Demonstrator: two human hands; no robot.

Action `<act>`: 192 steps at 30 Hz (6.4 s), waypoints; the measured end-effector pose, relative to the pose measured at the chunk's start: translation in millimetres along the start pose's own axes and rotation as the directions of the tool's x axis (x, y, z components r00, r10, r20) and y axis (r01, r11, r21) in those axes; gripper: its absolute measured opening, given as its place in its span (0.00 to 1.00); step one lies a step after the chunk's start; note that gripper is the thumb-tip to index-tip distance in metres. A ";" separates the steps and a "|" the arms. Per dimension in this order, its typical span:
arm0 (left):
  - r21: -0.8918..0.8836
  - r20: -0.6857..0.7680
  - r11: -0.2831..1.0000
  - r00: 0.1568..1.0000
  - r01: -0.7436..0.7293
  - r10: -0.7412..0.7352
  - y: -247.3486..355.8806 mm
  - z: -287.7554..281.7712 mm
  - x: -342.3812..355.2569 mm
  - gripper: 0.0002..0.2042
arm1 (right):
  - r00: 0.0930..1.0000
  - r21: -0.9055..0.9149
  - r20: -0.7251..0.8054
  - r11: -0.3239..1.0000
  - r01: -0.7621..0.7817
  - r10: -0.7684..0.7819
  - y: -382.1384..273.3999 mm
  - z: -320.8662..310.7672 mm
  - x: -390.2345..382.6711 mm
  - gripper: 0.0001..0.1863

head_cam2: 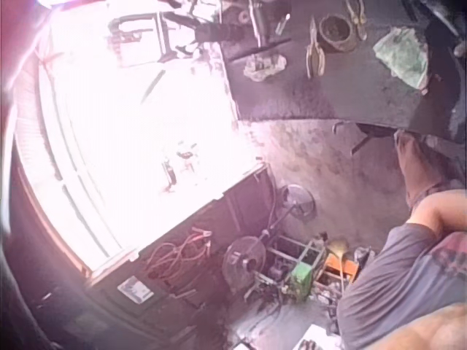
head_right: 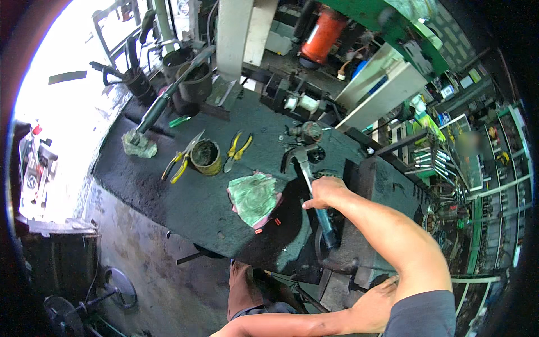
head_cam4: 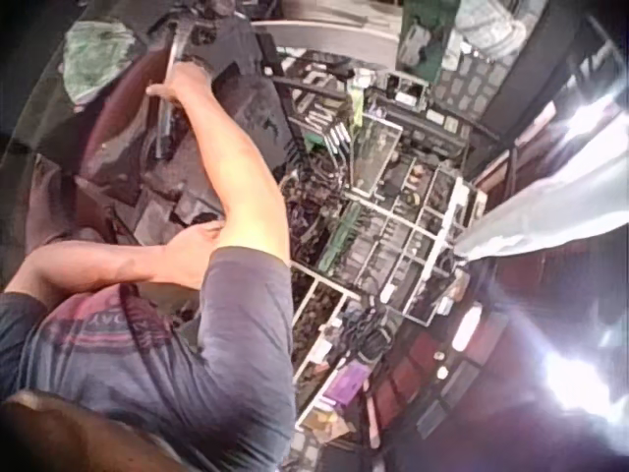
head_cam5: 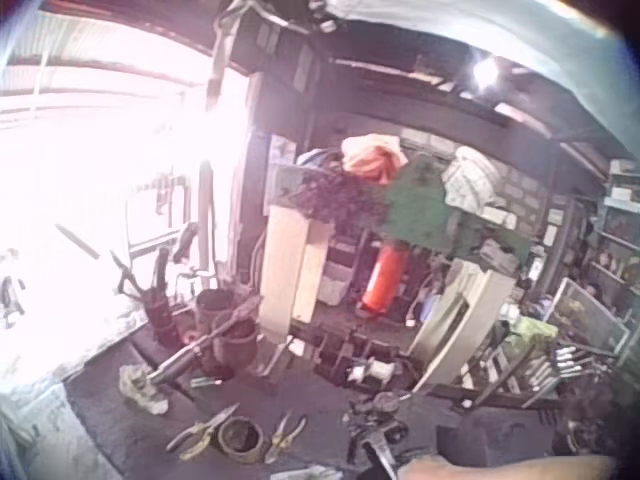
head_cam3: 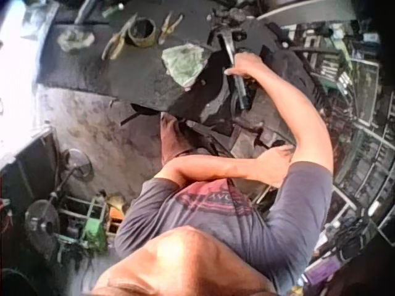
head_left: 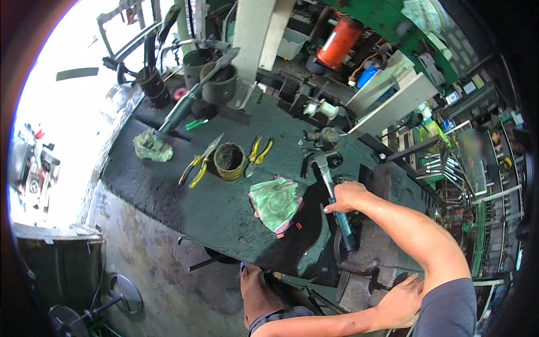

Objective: The person uses a bench grinder to smooth a cylindrical metal part, then moves to a workbench to hammer a small metal ring into the part. They retrieve pliers and continue adjusting the part before returning to the grinder for additional smoothing.

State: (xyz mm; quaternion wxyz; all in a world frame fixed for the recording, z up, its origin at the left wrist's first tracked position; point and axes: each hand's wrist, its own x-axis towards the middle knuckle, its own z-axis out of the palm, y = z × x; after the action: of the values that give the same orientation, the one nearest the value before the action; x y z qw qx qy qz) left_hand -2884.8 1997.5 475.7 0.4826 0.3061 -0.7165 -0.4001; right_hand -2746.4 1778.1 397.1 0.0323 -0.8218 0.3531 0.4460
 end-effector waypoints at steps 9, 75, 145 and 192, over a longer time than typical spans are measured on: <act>-0.139 -0.291 0.990 0.957 -0.025 -0.016 1.1 1.8 -7.2 0.27 | 0.909 0.411 -0.235 0.882 -0.229 0.345 -21.2 -2.8 19.1 0.19; -0.377 0.731 0.605 0.175 -0.702 0.659 233.3 34.6 -87.3 0.10 | 0.120 -0.179 0.980 -0.964 0.195 -0.158 -727.1 489.4 -319.0 0.19; -0.865 0.406 0.492 -0.707 -0.094 0.579 540.8 954.6 -1338.2 0.12 | 0.641 -0.295 0.019 0.608 0.737 -0.768 -658.3 810.9 -550.0 0.14; -0.975 0.003 0.200 -0.896 0.096 0.445 532.0 964.0 -1346.4 0.22 | 0.775 -0.132 0.037 0.765 0.630 -0.631 -567.1 870.0 -590.7 0.22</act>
State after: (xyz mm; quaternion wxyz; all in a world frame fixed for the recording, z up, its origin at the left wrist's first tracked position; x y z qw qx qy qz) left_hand -3348.5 3638.0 130.4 -0.1788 -0.7813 -0.5849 -0.1248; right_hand -3227.2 2848.7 173.1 0.1222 -0.8949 0.0256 0.4284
